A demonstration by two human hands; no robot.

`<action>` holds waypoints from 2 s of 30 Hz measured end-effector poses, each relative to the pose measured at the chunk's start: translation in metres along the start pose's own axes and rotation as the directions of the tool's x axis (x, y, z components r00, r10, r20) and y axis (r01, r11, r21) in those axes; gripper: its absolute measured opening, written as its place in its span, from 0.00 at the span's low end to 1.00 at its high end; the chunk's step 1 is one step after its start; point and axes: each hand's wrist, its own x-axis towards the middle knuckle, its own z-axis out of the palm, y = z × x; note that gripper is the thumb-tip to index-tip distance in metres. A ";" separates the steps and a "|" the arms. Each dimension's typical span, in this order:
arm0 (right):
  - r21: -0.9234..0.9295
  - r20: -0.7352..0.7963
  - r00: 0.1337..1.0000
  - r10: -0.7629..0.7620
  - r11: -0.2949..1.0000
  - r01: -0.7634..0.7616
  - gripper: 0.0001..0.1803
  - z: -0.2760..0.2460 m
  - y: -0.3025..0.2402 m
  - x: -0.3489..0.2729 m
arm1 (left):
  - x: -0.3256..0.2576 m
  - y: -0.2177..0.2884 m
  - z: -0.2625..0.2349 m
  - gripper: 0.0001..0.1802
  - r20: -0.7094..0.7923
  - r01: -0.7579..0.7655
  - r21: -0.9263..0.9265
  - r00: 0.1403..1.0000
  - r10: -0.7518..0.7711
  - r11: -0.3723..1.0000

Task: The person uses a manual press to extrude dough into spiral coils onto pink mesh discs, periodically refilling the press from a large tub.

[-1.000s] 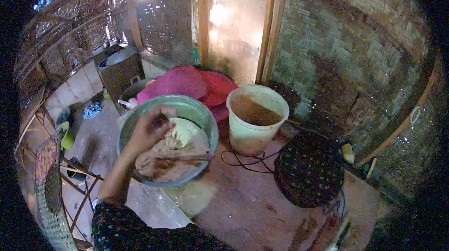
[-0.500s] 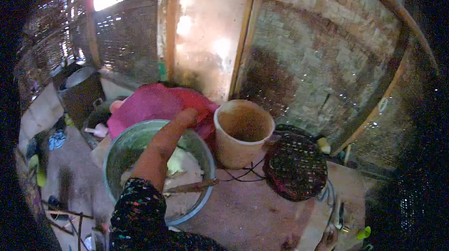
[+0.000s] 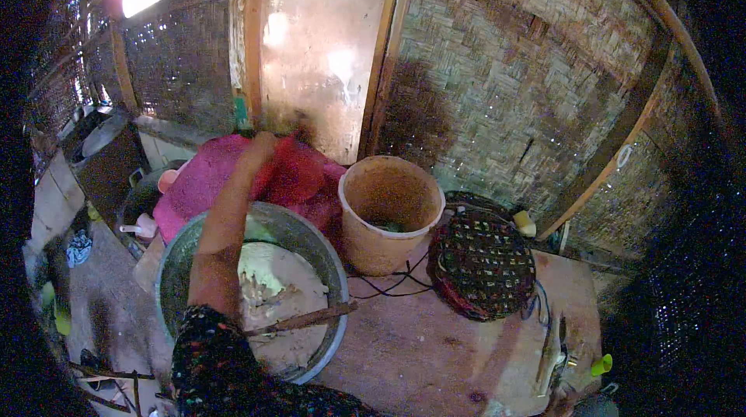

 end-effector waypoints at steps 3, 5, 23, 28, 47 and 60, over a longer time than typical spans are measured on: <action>0.033 0.021 1.000 -0.022 0.999 0.021 0.21 0.006 -0.004 0.003 | 0.009 0.004 -0.049 0.09 -0.031 -0.179 -0.017 0.983 0.179 0.984; 0.027 0.020 0.998 -0.053 0.998 0.052 0.21 0.016 -0.012 0.011 | 0.001 0.008 -0.091 0.08 -0.044 -0.216 0.006 0.975 0.216 0.976; 0.230 -0.098 0.992 -0.074 0.969 0.095 0.09 0.007 -0.009 0.009 | -0.173 0.324 -0.253 0.14 -0.522 -0.895 0.091 0.330 0.786 0.436; 0.394 0.013 0.995 -0.101 0.915 0.088 0.12 0.001 0.011 0.009 | -0.307 0.449 -0.156 0.08 -0.296 -0.968 -0.041 -0.223 0.929 -0.246; -0.384 0.218 0.925 -0.311 0.844 0.374 0.29 0.084 0.168 0.016 | -0.528 0.386 0.057 0.18 0.295 -0.804 -0.418 0.319 0.901 0.422; -0.440 0.213 0.953 -0.216 0.849 0.291 0.24 0.110 0.160 0.053 | -0.569 0.343 0.058 0.20 0.370 -0.133 -0.523 0.855 0.364 0.842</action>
